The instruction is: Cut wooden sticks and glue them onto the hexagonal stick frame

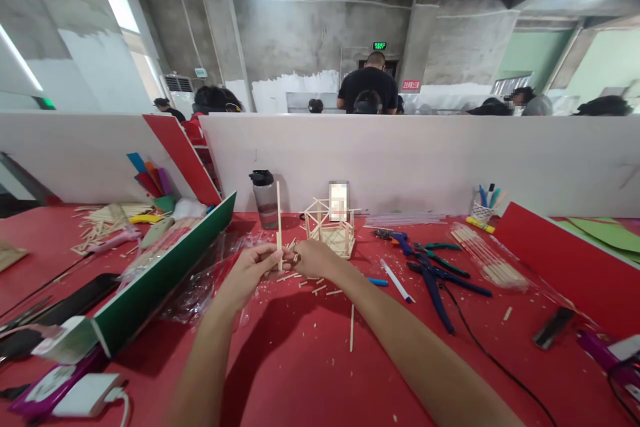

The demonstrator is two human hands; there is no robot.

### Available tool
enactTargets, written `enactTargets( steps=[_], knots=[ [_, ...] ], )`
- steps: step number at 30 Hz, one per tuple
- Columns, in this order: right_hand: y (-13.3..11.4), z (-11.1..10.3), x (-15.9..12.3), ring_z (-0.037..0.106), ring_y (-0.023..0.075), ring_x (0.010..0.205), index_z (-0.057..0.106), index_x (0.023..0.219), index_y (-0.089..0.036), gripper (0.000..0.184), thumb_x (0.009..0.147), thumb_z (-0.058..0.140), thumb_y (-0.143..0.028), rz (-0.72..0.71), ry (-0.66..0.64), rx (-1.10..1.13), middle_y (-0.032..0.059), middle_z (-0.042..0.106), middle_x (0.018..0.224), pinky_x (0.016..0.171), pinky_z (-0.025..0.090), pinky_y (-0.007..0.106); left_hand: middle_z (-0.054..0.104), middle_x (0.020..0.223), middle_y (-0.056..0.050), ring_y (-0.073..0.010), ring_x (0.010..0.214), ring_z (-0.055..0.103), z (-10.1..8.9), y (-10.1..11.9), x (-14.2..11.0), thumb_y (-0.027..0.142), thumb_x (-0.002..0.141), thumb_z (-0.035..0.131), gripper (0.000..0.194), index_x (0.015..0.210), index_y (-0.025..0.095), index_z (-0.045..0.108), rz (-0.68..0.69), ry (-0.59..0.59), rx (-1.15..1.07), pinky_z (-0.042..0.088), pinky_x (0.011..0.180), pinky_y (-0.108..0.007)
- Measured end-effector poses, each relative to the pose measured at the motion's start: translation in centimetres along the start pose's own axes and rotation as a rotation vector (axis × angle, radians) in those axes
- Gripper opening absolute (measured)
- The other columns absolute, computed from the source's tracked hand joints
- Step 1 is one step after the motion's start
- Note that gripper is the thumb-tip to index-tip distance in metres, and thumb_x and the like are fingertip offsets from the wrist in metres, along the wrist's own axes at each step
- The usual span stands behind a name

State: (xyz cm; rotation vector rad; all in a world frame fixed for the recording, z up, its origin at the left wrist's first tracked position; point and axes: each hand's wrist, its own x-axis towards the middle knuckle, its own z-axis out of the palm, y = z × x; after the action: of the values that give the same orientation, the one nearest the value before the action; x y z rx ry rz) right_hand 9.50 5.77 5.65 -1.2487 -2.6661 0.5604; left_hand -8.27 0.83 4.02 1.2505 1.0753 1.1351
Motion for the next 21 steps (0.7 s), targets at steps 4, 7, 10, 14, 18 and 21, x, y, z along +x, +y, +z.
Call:
enactTargets(
  steps=[4,7,10,14,18,21],
  knots=[
    [0.7,0.2,-0.7,0.068,0.0152,0.071,0.074,0.101,-0.024,0.025,0.078,0.071,-0.015,-0.041,-0.063,0.031,-0.0013,0.075,0.077,0.059,0.04,0.019,0.077,0.102,-0.01,-0.0231,0.081,0.072,0.2,-0.2,0.0,0.058,0.06,0.085,0.054,0.093,0.016,0.075,-0.009,-0.016,0.02,0.058,0.077,-0.033],
    [1.0,0.6,-1.2,0.068,0.0189,0.083,0.074,0.101,-0.022,0.023,0.078,0.075,-0.022,0.01,0.039,0.024,0.003,0.076,0.087,0.065,0.04,0.022,0.077,0.101,-0.01,-0.0227,0.083,0.071,0.4,0.0,-0.1,0.058,0.062,0.085,0.051,0.09,0.016,0.074,-0.031,-0.054,0.054,0.058,0.078,-0.033],
    [0.9,1.3,-2.0,0.067,0.0223,0.089,0.075,0.095,-0.021,0.014,0.085,0.067,-0.026,0.072,0.128,0.031,0.0075,0.075,0.091,0.071,0.041,0.027,0.077,0.095,-0.008,-0.0204,0.079,0.07,0.9,0.4,-0.5,0.056,0.064,0.084,0.046,0.084,0.017,0.072,-0.065,-0.123,0.095,0.057,0.077,-0.031],
    [1.5,1.4,-4.2,0.066,0.0239,0.082,0.075,0.078,-0.017,0.016,0.084,0.063,-0.026,0.101,0.176,0.121,0.0094,0.073,0.08,0.071,0.041,0.03,0.075,0.08,-0.005,-0.0193,0.077,0.069,1.9,0.8,-1.1,0.054,0.066,0.083,0.041,0.078,0.017,0.07,-0.12,-0.23,0.119,0.055,0.074,-0.029],
    [3.4,0.6,-7.4,0.064,0.0176,0.08,0.075,0.09,-0.018,0.019,0.086,0.056,-0.018,0.081,0.239,0.351,0.0052,0.073,0.086,0.072,0.043,0.027,0.074,0.077,-0.004,-0.0195,0.078,0.07,3.6,0.4,-1.1,0.049,0.063,0.085,0.038,0.077,0.018,0.069,-0.196,-0.295,0.119,0.055,0.072,-0.028],
    [4.5,0.5,-9.8,0.06,0.0134,0.065,0.071,0.107,-0.016,0.028,0.09,0.051,-0.024,0.12,0.286,0.567,0.0033,0.071,0.083,0.061,0.045,0.024,0.073,0.073,-0.002,-0.0195,0.076,0.069,5.7,-0.5,-1.0,0.049,0.063,0.083,0.037,0.074,0.019,0.066,-0.224,-0.337,0.11,0.055,0.073,-0.029]
  ],
)
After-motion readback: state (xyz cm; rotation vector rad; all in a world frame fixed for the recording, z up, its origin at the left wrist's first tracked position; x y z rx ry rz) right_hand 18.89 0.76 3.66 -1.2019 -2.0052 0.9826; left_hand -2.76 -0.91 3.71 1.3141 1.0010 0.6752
